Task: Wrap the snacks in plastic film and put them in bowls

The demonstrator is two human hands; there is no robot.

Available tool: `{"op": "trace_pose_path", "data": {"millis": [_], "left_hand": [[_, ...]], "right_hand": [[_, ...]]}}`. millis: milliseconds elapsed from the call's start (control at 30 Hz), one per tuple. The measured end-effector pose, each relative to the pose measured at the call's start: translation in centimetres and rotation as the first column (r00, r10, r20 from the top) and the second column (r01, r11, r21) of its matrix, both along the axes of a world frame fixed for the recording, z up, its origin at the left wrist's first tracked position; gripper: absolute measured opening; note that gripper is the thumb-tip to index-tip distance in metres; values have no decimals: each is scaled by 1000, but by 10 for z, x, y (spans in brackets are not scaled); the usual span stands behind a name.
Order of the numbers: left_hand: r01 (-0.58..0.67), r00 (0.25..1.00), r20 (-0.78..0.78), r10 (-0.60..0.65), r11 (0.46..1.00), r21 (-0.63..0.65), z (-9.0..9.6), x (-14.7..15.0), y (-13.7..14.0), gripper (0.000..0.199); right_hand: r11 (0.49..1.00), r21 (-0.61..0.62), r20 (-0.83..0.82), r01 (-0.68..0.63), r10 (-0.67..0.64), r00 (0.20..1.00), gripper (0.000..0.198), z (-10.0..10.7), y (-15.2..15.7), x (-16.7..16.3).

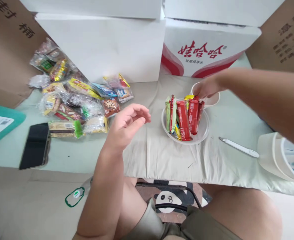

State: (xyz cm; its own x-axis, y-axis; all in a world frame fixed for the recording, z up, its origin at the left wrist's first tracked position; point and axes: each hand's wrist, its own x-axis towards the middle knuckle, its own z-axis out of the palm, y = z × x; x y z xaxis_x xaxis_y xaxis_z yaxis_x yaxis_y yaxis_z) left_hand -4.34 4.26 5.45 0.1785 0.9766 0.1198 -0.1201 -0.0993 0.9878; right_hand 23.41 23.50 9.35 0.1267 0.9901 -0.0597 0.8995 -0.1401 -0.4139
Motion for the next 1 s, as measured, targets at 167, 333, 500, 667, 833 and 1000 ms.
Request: {"op": "trace_pose_path", "data": {"millis": [167, 333, 500, 667, 833, 1000], "left_hand": [[-56, 994, 89, 55, 998, -1, -4, -12, 3, 14], [-109, 988, 110, 113, 993, -35, -4, -19, 2, 9], [-170, 984, 50, 173, 984, -50, -1, -31, -7, 6], [-252, 966, 41, 257, 963, -91, -4, -39, -6, 5], [-239, 946, 172, 275, 949, -204, 1, -32, -6, 30], [69, 960, 276, -51, 996, -54, 5, -14, -16, 67]], "right_hand": [[978, -185, 268, -99, 148, 952, 28, 80, -7, -100], [878, -125, 61, -462, 472, 880, 39, 32, -30, -216], [898, -23, -102, -439, 435, 895, 42, -21, -25, -253], [959, 86, -337, -270, 283, 898, 22, 4, -35, -229], [973, 121, -747, -198, 220, 627, 9, 13, -128, -172], [986, 106, -942, -127, 141, 305, 38, -26, -242, -129]]}}
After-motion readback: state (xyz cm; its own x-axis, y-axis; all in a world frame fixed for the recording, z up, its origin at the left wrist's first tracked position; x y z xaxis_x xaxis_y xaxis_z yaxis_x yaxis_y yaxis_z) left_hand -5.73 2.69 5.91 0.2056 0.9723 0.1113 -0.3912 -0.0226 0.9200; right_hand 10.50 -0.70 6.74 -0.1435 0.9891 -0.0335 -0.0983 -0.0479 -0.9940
